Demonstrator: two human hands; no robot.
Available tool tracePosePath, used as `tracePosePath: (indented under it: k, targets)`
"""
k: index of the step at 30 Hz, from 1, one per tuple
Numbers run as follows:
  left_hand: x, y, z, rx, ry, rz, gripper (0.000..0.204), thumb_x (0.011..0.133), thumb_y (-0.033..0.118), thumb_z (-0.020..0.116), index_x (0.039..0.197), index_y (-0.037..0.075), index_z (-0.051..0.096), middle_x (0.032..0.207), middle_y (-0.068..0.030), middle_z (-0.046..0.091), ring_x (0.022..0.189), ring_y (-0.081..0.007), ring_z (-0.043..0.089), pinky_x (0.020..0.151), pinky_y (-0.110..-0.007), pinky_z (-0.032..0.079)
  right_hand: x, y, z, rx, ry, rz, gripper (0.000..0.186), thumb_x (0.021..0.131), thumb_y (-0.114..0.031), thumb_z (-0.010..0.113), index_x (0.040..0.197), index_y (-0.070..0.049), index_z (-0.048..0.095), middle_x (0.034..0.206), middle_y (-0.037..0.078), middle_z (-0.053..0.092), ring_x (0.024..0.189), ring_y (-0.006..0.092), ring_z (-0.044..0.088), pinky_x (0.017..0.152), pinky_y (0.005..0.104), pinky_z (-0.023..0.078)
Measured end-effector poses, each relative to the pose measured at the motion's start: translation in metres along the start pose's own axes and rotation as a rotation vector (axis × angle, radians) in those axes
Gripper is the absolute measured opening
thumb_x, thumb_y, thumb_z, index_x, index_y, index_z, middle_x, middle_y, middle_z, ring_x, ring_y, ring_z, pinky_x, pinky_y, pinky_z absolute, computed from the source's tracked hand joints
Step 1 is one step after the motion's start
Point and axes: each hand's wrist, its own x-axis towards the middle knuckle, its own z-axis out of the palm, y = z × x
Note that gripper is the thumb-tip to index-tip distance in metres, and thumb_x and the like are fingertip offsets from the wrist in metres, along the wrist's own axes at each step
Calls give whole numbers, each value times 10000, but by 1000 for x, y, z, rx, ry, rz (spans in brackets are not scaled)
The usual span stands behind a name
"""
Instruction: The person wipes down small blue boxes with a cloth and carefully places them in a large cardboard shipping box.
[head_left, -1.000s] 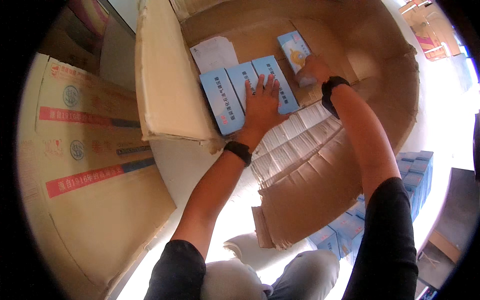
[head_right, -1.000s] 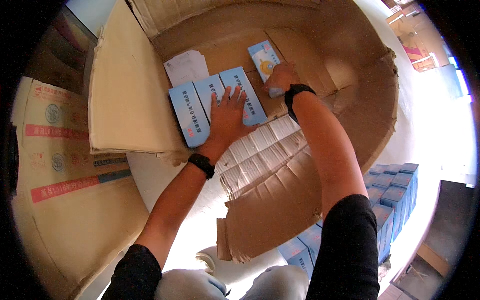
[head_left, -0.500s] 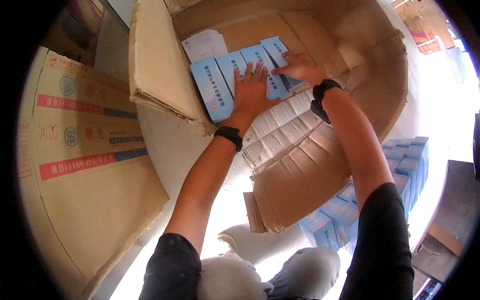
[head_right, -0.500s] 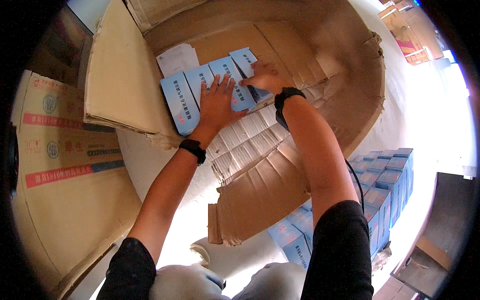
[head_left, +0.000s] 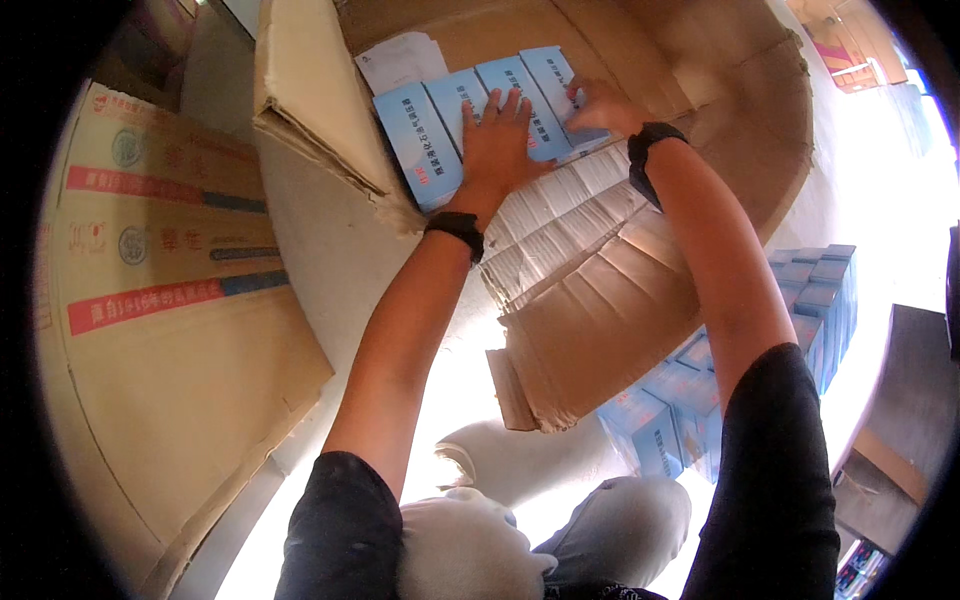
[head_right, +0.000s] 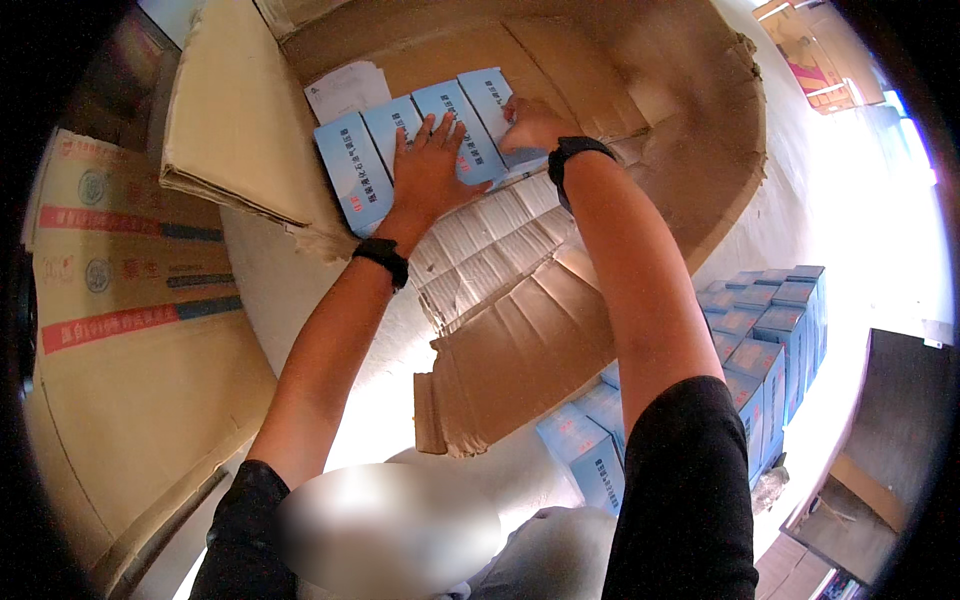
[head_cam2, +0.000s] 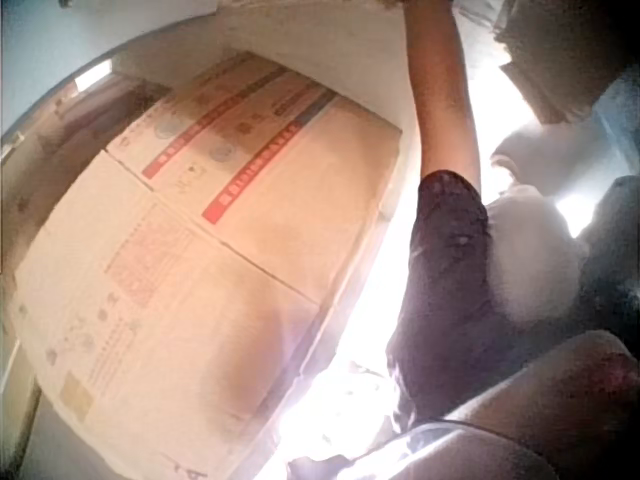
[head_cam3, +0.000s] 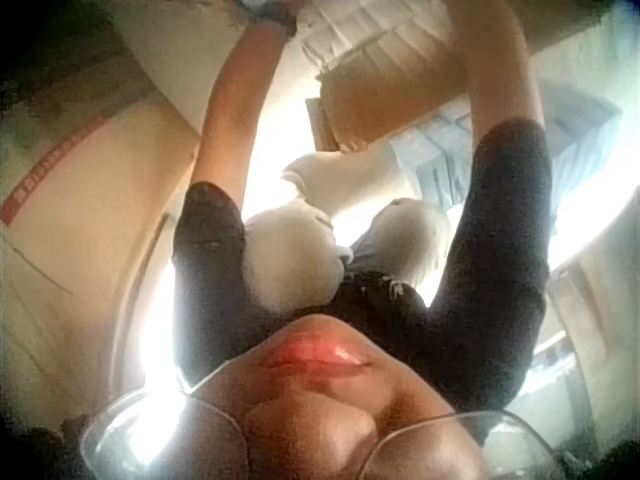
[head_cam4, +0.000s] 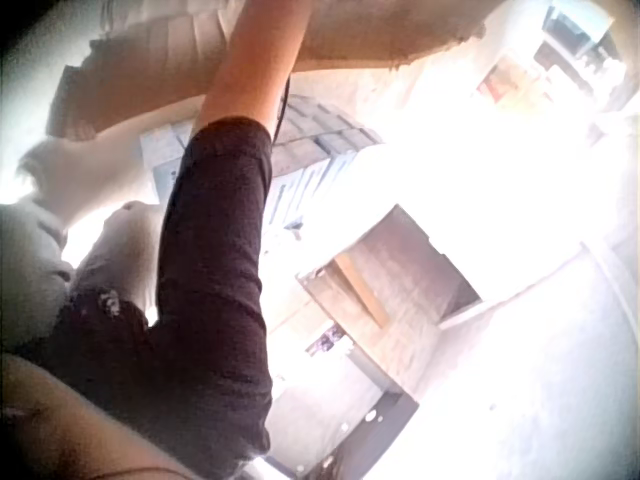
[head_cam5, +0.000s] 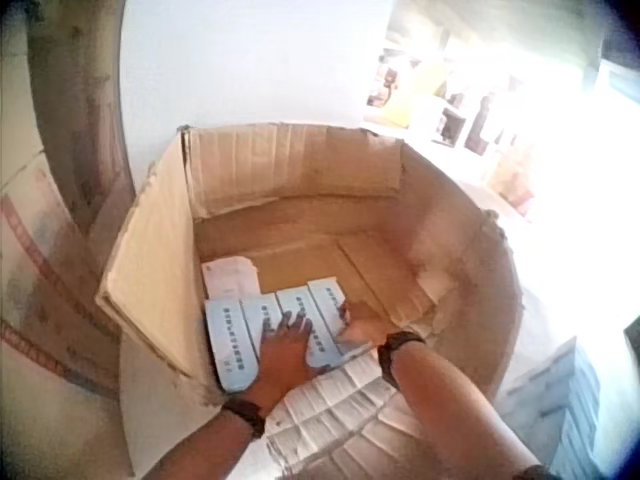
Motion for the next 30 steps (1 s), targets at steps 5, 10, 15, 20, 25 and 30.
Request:
tracePosePath:
  k: [5,10,15,20,25,30]
  targets:
    - [1,1,1,-39,-11,0,964,690,643,737,1438,106,453,1536,-98,368,1441,-298,288,1151,-595,189,-19,-13,-8,38,-9,13,708,493,-281,847,1121,-55,608,1038,202,662,971,344,638,813,383,506]
    - [1,0,5,40,44,69,807,716,615,734,1353,152,558,1473,-110,455,1397,-318,369,1105,-602,294,-22,-18,-3,-92,15,7,784,493,-300,853,1179,-30,587,1037,198,662,965,331,638,803,372,503]
    - [2,0,16,40,85,124,762,750,611,709,1323,124,579,1434,-115,498,1353,-336,432,1039,-549,409,-15,-19,7,-98,16,59,830,510,-293,849,1222,14,554,1095,212,648,1038,346,626,844,371,505]
    - [10,2,26,101,106,92,750,767,608,691,1305,96,585,1397,-122,527,1328,-348,454,1008,-523,445,-15,-14,16,-34,101,-4,892,542,-256,845,1316,12,491,1084,232,657,1018,346,648,852,373,516]
    - [10,2,30,75,149,97,745,760,591,702,1290,81,584,1363,-124,547,1301,-345,477,991,-521,456,-9,-4,16,74,29,49,880,516,-247,835,1311,-78,497,1212,258,591,1112,420,602,934,441,512]
    - [5,1,30,77,176,112,733,751,542,722,1296,77,566,1395,-126,518,1295,-350,483,1001,-498,458,-5,-12,25,-114,60,86,765,678,-235,739,1371,-77,458,1231,246,603,1137,391,602,953,446,497]
